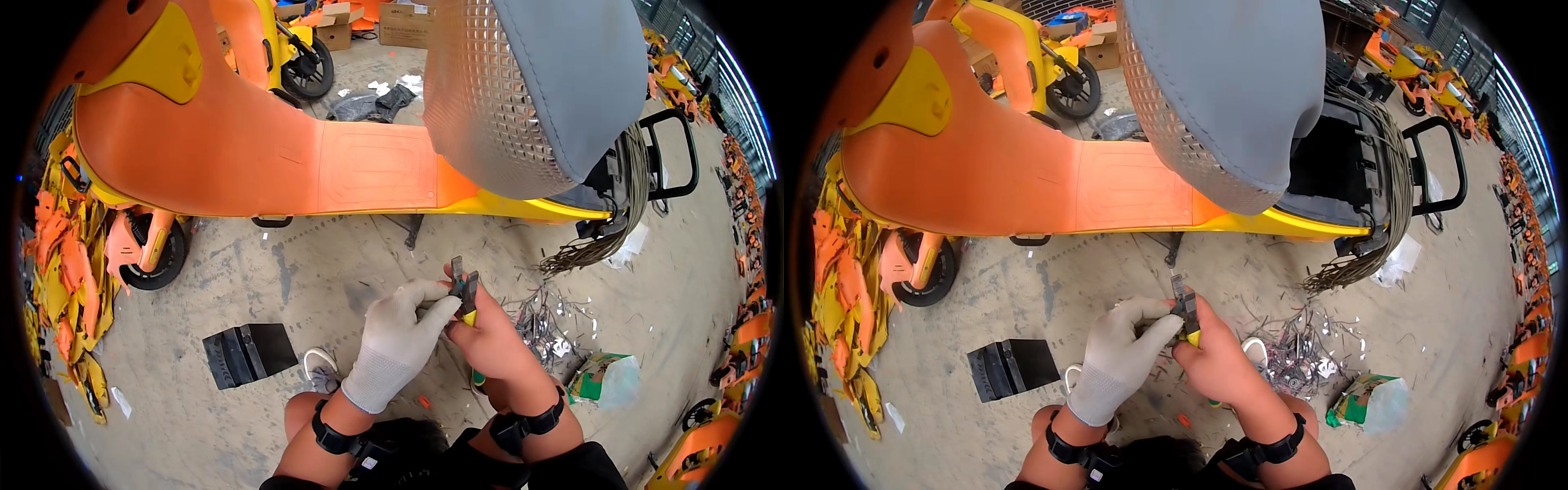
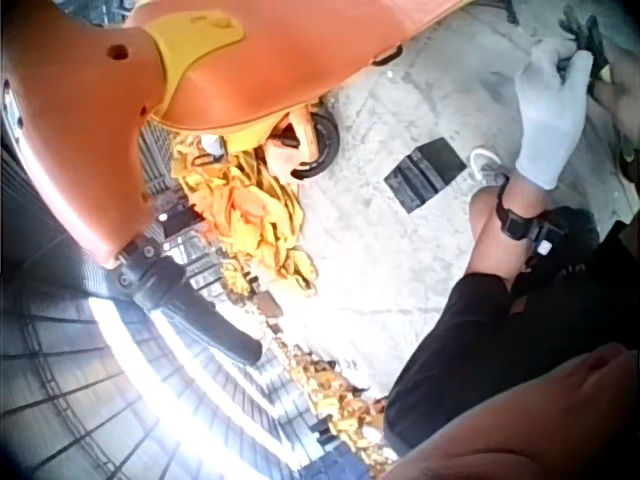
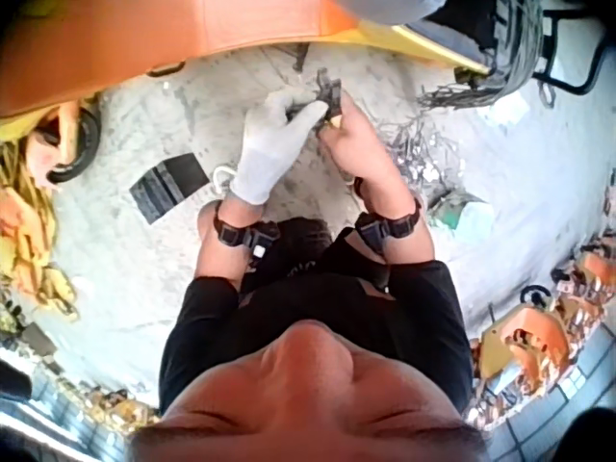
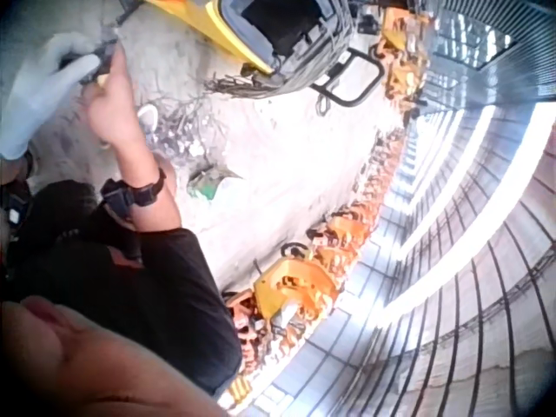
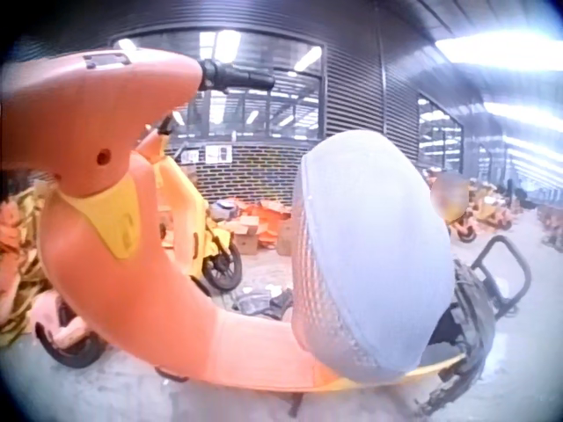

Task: The person strips insulation from the ends of wires using a pair of pliers and a wire stripper, while sitting on the floor next to an orange scooter.

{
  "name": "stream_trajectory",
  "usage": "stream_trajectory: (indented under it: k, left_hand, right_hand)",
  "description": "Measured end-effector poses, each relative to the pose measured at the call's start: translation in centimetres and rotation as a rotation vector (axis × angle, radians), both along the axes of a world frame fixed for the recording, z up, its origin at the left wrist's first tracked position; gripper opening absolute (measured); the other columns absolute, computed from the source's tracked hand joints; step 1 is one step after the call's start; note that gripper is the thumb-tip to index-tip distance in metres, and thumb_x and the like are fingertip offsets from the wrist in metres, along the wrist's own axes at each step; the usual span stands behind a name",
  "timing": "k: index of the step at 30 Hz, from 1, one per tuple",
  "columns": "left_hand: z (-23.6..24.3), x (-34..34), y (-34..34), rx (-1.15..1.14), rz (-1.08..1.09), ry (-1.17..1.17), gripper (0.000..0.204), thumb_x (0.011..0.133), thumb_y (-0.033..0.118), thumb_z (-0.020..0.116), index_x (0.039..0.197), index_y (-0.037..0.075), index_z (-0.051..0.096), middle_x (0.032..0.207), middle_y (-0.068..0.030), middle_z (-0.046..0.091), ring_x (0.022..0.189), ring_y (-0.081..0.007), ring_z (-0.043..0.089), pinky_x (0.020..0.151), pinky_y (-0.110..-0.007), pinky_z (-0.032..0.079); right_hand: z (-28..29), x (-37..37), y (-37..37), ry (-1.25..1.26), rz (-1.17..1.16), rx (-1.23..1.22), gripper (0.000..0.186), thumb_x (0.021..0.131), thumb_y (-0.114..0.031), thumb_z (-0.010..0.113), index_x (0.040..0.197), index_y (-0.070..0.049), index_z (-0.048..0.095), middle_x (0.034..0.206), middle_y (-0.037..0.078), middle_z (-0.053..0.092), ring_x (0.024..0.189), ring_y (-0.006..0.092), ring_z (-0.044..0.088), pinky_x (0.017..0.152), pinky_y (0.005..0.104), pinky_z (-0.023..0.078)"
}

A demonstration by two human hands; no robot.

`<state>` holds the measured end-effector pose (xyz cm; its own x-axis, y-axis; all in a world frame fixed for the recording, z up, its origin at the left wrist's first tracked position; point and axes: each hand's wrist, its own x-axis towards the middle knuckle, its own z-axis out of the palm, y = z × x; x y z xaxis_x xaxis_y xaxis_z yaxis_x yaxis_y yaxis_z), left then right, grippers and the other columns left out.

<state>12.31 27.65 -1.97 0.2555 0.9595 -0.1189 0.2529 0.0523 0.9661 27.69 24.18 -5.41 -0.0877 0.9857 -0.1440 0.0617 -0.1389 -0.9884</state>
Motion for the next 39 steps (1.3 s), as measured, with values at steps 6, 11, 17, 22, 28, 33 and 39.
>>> stream_trajectory:
  k: [6,11,17,22,28,33,39]
  left_hand:
    - [-1.4,-0.2,0.3,0.036,-0.068,0.065,0.026,0.091,0.022,0.071,0.1,-0.002,0.071,0.085,-0.0131,0.072,0.075,-0.0207,0.07,0.069,-0.031,0.054]
    - [-1.7,-1.4,0.6,0.027,-0.119,0.095,0.026,0.093,0.021,0.069,0.097,-0.005,0.071,0.078,-0.0078,0.07,0.062,-0.0102,0.066,0.058,-0.026,0.053]
    - [-1.0,-2.0,0.9,-0.103,-0.128,0.104,0.028,0.09,0.026,0.069,0.099,0.0,0.073,0.088,-0.0165,0.072,0.08,-0.0259,0.071,0.074,-0.034,0.054]
    - [-0.9,-1.9,1.0,0.005,-0.162,0.07,0.023,0.093,0.019,0.069,0.092,-0.004,0.071,0.072,-0.007,0.068,0.057,-0.0107,0.064,0.054,-0.026,0.052]
    - [-0.7,-1.7,1.0,-0.115,-0.139,0.029,0.022,0.093,0.016,0.069,0.092,-0.006,0.069,0.074,-0.0059,0.069,0.061,-0.0085,0.063,0.056,-0.025,0.052]
    - [-1.3,-1.7,1.0,-0.089,-0.11,0.006,0.021,0.092,0.016,0.069,0.094,-0.005,0.068,0.077,-0.0088,0.07,0.065,-0.0114,0.065,0.061,-0.027,0.052]
    - [-0.9,-2.1,0.8,-0.036,-0.143,0.099,0.025,0.089,0.022,0.071,0.096,-0.003,0.07,0.083,-0.0145,0.072,0.072,-0.0192,0.07,0.071,-0.031,0.054]
  right_hand:
    - [0.5,0.1,0.0,0.023,0.008,-0.059,0.051,0.084,0.008,0.053,0.133,-0.003,0.05,0.114,0.011,0.062,0.106,0.0184,0.057,0.095,0.0312,0.046]
    - [1.3,-0.3,0.2,-0.11,0.06,-0.093,0.066,0.084,0.011,0.056,0.148,-0.001,0.042,0.128,0.009,0.058,0.12,0.0165,0.052,0.104,0.0307,0.042]
    - [0.5,-0.4,0.4,-0.206,0.074,-0.048,0.068,0.083,0.005,0.053,0.149,0.0,0.037,0.125,0.022,0.063,0.118,0.0327,0.06,0.101,0.0355,0.045]
    - [0.2,-0.6,0.4,-0.292,0.04,0.01,0.063,0.083,0.003,0.055,0.144,0.001,0.04,0.117,0.026,0.065,0.111,0.0404,0.062,0.097,0.0391,0.048]
    - [0.3,-1.1,0.6,-0.349,-0.01,-0.03,0.055,0.081,0.0,0.059,0.135,0.003,0.048,0.1,0.025,0.069,0.095,0.0428,0.067,0.086,0.0419,0.052]
    - [0.6,-1.3,0.8,-0.416,-0.046,-0.03,0.057,0.078,-0.003,0.067,0.133,0.001,0.05,0.096,0.024,0.07,0.091,0.0442,0.068,0.082,0.0436,0.053]
    - [0.0,-1.3,0.6,-0.424,-0.007,0.083,0.049,0.077,-0.004,0.07,0.124,0.0,0.055,0.096,0.023,0.07,0.091,0.0431,0.068,0.082,0.0443,0.054]
